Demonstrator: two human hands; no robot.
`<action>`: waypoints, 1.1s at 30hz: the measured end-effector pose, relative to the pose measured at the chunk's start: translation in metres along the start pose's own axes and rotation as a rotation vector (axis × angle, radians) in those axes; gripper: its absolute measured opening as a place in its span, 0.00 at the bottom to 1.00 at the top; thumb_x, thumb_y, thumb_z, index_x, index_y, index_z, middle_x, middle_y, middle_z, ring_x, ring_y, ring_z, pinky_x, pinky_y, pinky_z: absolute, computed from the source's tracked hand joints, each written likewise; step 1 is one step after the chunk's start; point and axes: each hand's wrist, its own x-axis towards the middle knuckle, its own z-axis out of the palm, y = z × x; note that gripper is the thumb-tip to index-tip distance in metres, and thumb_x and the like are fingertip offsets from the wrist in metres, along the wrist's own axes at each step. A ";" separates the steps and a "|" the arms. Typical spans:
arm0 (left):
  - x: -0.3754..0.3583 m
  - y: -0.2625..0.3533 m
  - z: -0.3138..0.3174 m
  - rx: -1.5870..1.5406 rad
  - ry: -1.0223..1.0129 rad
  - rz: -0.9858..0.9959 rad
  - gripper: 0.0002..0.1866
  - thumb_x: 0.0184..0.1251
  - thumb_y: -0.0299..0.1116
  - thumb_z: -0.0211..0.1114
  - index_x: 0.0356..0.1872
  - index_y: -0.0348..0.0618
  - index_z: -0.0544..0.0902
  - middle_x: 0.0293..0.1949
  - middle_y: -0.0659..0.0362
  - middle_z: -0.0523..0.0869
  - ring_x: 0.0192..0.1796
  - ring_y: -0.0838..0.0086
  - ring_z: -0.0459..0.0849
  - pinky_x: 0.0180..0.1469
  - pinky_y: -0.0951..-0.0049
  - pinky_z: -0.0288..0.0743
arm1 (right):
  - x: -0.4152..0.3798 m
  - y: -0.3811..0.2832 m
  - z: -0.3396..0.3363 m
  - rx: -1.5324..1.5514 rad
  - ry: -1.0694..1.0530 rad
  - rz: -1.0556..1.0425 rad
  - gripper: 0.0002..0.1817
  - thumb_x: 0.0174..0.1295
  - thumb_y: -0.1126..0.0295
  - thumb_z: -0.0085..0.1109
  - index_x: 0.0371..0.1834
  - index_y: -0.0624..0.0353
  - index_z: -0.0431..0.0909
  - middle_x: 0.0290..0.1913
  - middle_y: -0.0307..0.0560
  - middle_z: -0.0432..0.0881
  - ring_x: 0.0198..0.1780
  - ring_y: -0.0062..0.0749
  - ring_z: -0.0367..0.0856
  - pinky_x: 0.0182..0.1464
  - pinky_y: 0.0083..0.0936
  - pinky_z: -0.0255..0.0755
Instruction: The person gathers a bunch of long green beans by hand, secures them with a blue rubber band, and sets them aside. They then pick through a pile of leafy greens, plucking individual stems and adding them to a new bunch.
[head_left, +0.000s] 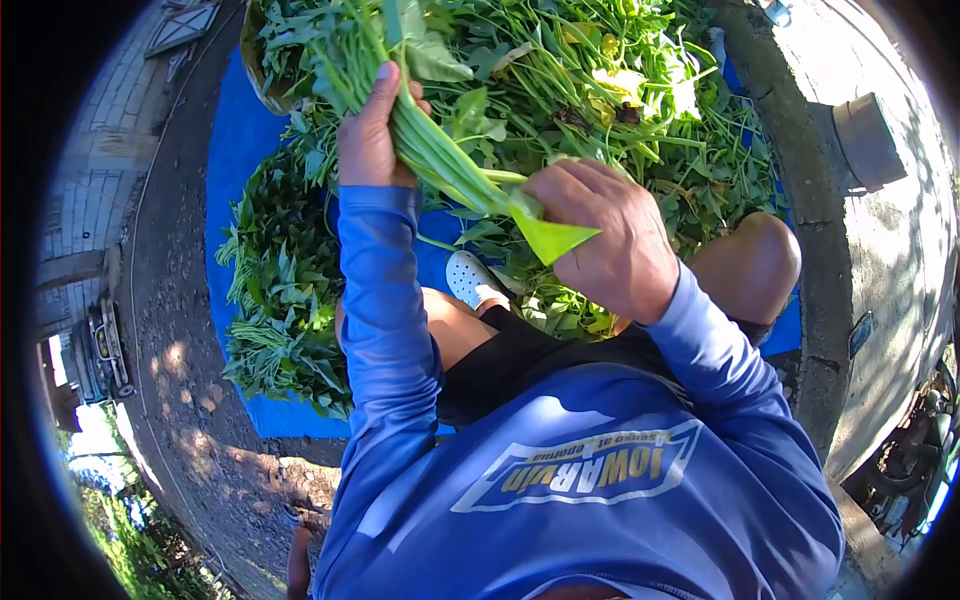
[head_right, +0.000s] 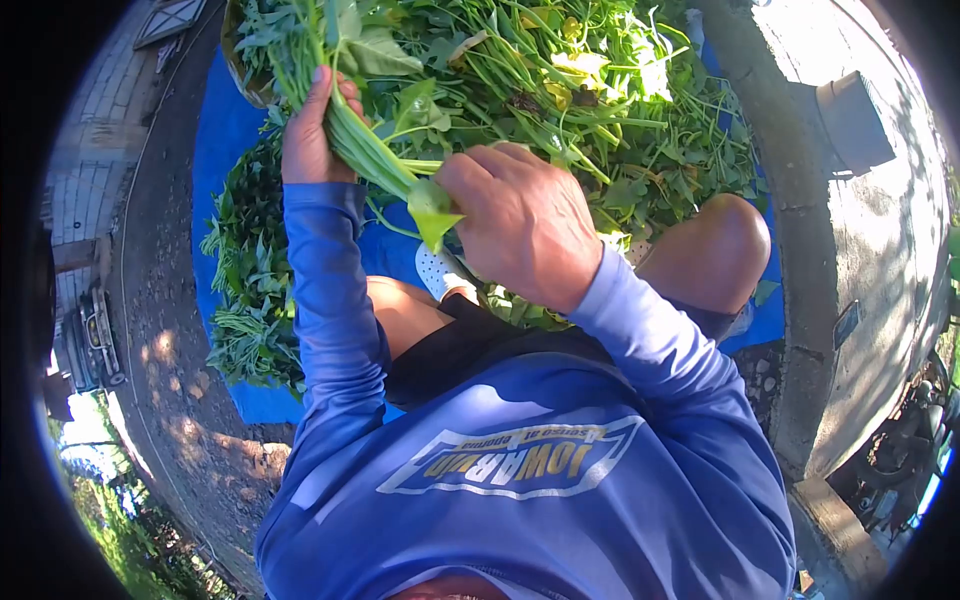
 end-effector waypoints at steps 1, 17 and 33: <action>0.004 0.001 -0.007 -0.002 0.009 0.004 0.16 0.74 0.45 0.74 0.47 0.42 0.84 0.34 0.60 0.87 0.31 0.75 0.86 0.34 0.74 0.83 | -0.011 -0.002 -0.003 -0.001 0.012 0.034 0.09 0.64 0.73 0.64 0.46 0.62 0.82 0.39 0.57 0.85 0.41 0.58 0.85 0.44 0.45 0.79; -0.027 -0.021 0.026 0.149 -0.202 -0.031 0.17 0.70 0.38 0.78 0.51 0.40 0.87 0.37 0.60 0.90 0.32 0.75 0.88 0.34 0.72 0.85 | 0.089 0.040 0.029 0.569 0.209 0.493 0.17 0.76 0.59 0.64 0.47 0.66 0.87 0.40 0.47 0.91 0.38 0.24 0.87 0.43 0.25 0.81; -0.024 -0.013 0.016 0.231 -0.261 -0.085 0.19 0.69 0.46 0.79 0.46 0.43 0.85 0.32 0.61 0.87 0.28 0.74 0.86 0.33 0.71 0.84 | 0.050 0.010 -0.054 0.661 0.128 0.626 0.14 0.73 0.66 0.65 0.53 0.66 0.87 0.35 0.40 0.86 0.29 0.19 0.80 0.33 0.20 0.76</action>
